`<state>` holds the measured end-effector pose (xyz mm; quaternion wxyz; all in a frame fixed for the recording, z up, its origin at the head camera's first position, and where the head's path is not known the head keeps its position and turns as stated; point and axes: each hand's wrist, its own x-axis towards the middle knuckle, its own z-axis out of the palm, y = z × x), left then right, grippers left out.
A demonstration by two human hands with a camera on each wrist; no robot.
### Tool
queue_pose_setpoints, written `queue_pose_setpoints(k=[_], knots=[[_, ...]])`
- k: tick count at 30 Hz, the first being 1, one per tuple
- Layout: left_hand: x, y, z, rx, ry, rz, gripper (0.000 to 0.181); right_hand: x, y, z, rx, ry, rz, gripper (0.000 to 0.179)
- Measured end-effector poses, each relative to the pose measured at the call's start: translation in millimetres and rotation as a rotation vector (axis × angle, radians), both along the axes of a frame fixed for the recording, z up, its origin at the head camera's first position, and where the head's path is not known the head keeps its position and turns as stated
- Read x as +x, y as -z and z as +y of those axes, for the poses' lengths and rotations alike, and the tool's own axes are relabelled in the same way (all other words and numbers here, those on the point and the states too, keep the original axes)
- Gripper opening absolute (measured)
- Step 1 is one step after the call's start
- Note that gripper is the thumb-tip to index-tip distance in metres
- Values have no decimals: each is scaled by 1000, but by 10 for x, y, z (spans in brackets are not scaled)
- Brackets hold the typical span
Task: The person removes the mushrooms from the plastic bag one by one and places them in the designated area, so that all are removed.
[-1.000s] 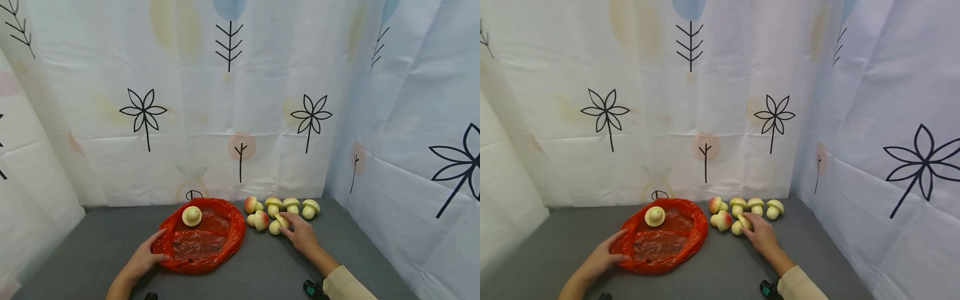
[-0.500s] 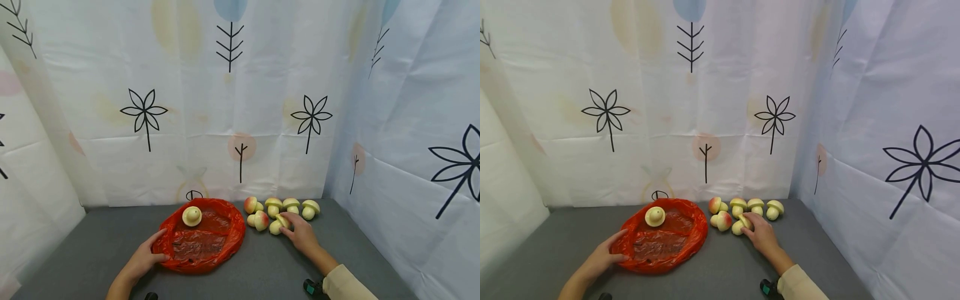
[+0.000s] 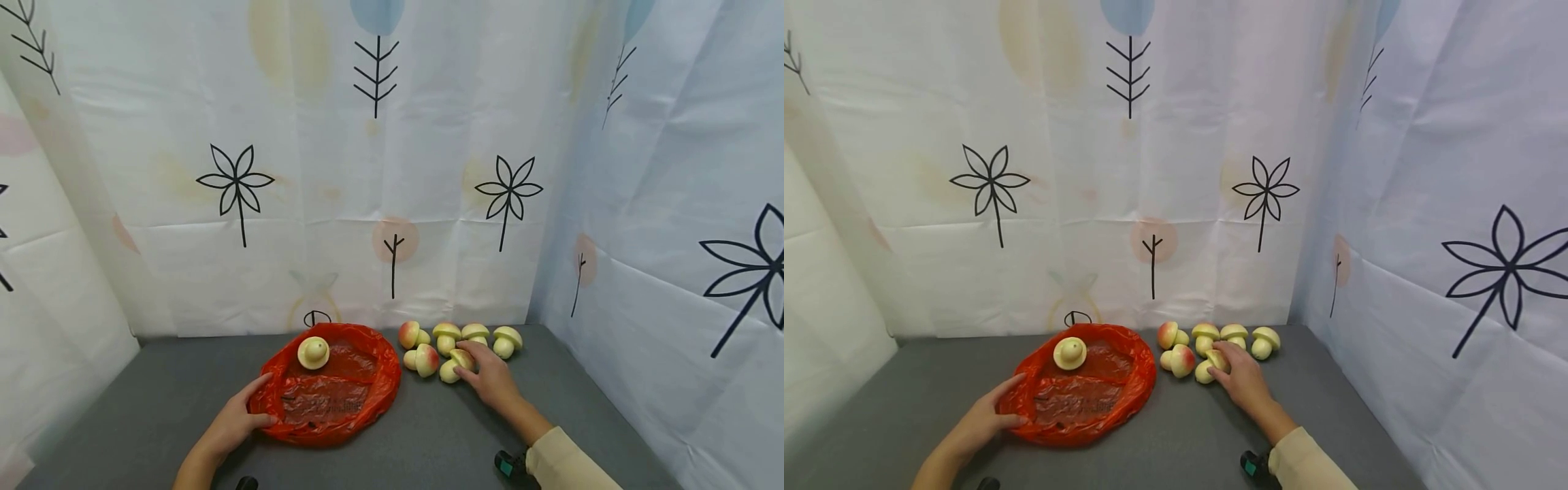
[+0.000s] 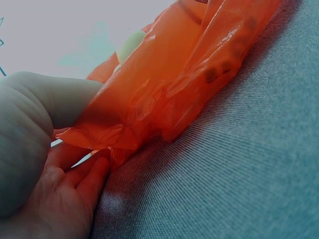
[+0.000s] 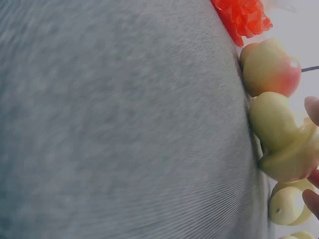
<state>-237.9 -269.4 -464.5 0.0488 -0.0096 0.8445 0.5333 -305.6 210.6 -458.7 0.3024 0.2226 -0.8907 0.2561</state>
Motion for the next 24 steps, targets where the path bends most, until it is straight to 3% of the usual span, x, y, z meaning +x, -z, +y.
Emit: queue_pose_setpoints(k=[11,24], knots=[[-1,12,-5,2,2,5,90,-62,-258,-172,43,-57,32,48],[4,-3,14,-5,-4,10,90,-135,-471,-674,-1,-166,-81,39]])
